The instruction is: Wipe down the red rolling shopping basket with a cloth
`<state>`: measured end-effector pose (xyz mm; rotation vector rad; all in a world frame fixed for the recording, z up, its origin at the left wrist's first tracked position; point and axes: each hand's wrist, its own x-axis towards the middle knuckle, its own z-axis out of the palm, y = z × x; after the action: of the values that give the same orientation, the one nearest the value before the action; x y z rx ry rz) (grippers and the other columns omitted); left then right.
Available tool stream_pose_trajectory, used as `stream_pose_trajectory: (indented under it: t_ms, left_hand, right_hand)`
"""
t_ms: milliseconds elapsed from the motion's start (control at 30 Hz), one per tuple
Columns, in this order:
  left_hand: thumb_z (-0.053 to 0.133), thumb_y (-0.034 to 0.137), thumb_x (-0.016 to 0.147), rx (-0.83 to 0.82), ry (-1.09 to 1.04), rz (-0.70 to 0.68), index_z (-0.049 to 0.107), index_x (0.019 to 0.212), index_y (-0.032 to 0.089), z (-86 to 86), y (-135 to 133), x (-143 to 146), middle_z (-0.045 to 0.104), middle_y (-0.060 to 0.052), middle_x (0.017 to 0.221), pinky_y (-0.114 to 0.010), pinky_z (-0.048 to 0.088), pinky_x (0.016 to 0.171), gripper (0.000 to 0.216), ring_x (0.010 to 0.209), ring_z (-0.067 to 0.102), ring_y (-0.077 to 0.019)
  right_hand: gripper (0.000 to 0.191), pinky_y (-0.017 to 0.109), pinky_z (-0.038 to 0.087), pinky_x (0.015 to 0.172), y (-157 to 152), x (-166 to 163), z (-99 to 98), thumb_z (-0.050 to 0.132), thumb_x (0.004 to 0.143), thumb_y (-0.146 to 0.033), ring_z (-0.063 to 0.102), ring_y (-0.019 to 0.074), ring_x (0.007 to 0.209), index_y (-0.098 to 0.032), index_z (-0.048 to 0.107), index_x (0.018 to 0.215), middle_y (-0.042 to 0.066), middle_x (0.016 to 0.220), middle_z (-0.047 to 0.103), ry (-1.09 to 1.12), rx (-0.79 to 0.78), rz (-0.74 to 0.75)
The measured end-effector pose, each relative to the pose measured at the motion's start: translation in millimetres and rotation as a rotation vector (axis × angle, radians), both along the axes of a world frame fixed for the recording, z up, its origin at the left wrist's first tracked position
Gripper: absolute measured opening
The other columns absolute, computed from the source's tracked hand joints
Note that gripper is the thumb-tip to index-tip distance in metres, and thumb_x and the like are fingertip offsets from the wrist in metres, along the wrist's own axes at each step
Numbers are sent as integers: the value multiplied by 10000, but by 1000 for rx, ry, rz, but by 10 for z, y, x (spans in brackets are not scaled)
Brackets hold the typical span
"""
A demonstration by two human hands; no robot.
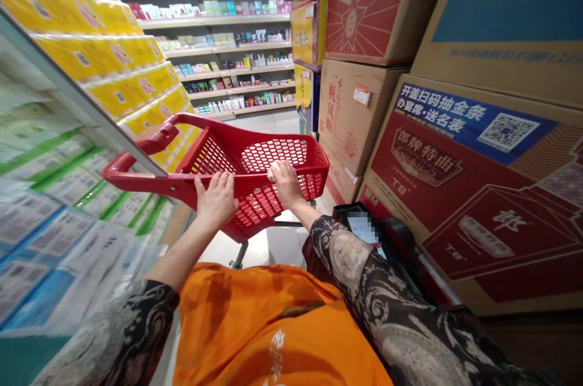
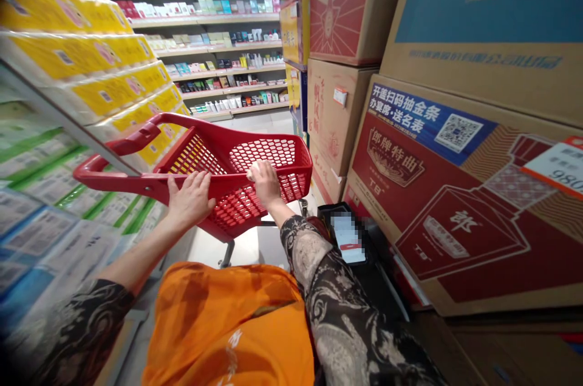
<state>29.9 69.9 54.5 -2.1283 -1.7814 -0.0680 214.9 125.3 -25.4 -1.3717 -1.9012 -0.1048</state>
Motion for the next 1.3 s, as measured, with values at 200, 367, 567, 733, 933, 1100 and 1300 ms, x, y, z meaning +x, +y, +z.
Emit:
stream_pose_trajectory:
  t_ms: [200, 367, 567, 733, 933, 1100, 1300]
  left_hand:
    - [395, 218, 757, 60, -47, 30, 319, 1364, 79, 168, 1, -241, 377, -172, 1407, -599, -55, 1064, 628, 1331, 256, -289]
    - [433, 236, 738, 72, -43, 65, 317, 1361, 63, 165, -38, -124, 380, -187, 1399, -597, -4, 1068, 657, 1328, 247, -306]
    - [456, 253, 740, 85, -44, 75, 286, 1381, 75, 115, -119, -54, 376, -178, 1407, -588, -2, 1073, 687, 1340, 223, -310]
    - [416, 260, 777, 91, -81, 51, 246, 1402, 82, 163, -204, -239, 326, -162, 1443, -578, -31, 1081, 671, 1354, 209, -301]
    - [396, 255, 790, 122, -125, 24, 240, 1405, 69, 178, -233, -351, 328, -174, 1440, -565, -47, 1087, 661, 1358, 208, -303]
    - [446, 262, 755, 145, -111, 55, 342, 1350, 47, 177, -241, -260, 362, -181, 1419, -580, -15, 1082, 641, 1345, 240, -312]
    - [432, 225, 777, 405, -272, 69, 472, 1252, 153, 249, -270, -622, 517, -111, 1311, -479, 108, 1115, 482, 1242, 428, -234]
  right_hand:
    - [329, 460, 228, 1099, 122, 380, -30, 372, 920, -172, 239, 221, 1346, -134, 550, 1194, 130, 1337, 469, 104, 9, -139]
    - [303, 457, 220, 1106, 144, 33, 100, 377, 917, -163, 294, 221, 1319, -118, 587, 1131, 141, 1297, 504, 142, -18, -150]
    - [380, 409, 247, 1097, -51, -613, 231, 445, 890, -116, 271, 228, 1332, -143, 491, 1265, 73, 1385, 429, 15, -56, 46]
    - [352, 358, 211, 1112, -79, -412, 187, 394, 921, -130, 246, 176, 1339, -157, 500, 1256, 43, 1365, 453, 8, -27, 63]
    - [306, 413, 214, 1118, 65, -2, 111, 364, 926, -181, 266, 191, 1329, -145, 588, 1132, 104, 1315, 486, 169, -72, -113]
    - [347, 423, 241, 1102, -26, -390, 197, 363, 903, -124, 274, 210, 1332, -131, 546, 1198, 129, 1334, 471, 122, -43, 38]
    - [410, 425, 289, 1091, -122, -1218, 438, 391, 879, -103, 280, 230, 1340, -109, 493, 1276, 143, 1388, 414, 101, 120, 385]
